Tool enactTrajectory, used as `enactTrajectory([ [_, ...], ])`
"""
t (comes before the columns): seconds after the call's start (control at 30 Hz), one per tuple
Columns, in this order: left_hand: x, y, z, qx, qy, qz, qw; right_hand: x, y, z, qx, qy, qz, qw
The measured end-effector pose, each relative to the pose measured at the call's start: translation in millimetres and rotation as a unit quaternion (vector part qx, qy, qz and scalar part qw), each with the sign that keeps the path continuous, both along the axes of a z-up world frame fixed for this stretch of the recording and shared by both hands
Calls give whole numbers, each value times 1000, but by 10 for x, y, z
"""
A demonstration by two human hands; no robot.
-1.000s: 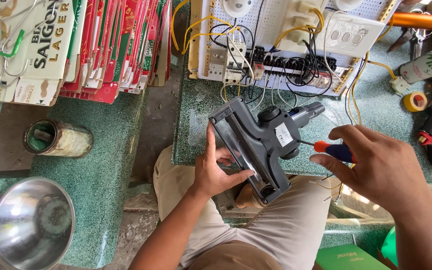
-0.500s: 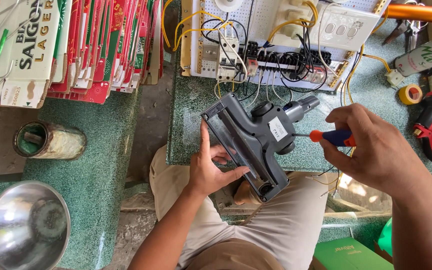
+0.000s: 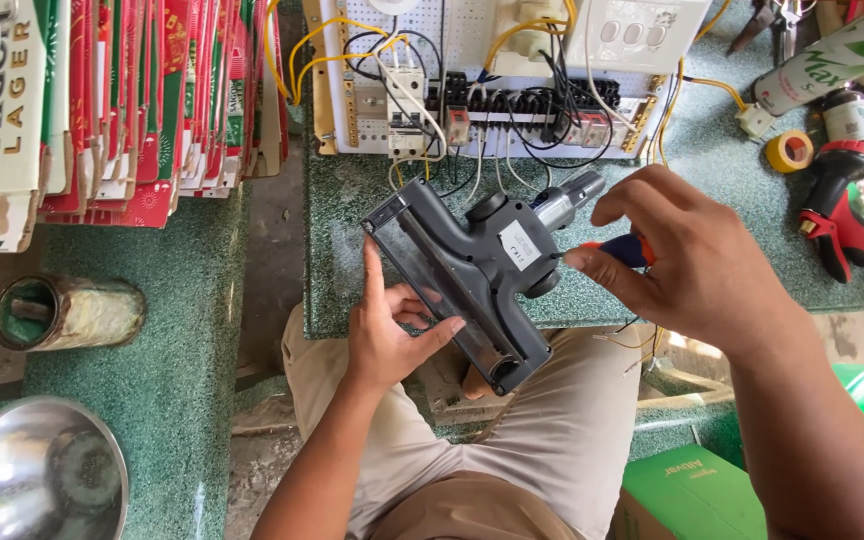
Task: Disassembling a vacuum cleaner head by removing multiple screws with a manual screwdriver and prying the casing open.
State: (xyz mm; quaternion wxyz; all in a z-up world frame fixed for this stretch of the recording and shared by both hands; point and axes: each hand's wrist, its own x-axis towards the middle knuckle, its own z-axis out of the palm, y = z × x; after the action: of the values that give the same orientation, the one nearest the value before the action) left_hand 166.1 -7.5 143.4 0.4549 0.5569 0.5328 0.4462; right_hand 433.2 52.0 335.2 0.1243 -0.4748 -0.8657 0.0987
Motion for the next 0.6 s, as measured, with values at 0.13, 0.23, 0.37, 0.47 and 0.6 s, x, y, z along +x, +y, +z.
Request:
enactTrajectory([
  [0.13, -12, 17, 9, 8, 4, -10, 1000, -31, -55, 25, 4, 16, -6, 1000],
  [0.23, -19, 33, 60, -39, 17, -11, 999, -73, -99, 97, -16, 41, 5, 999],
  [0.37, -27, 22, 36, -31, -2, -15, 999, -26, -106, 24, 30, 9, -12, 999],
  [0.47, -18, 40, 59, -29, -20, -7, 999, 5, -108, 32, 24, 19, -6, 999],
  [0.6, -25, 65, 48, -35, 21, 20, 999, 1, -108, 119, 14, 44, 77, 996],
])
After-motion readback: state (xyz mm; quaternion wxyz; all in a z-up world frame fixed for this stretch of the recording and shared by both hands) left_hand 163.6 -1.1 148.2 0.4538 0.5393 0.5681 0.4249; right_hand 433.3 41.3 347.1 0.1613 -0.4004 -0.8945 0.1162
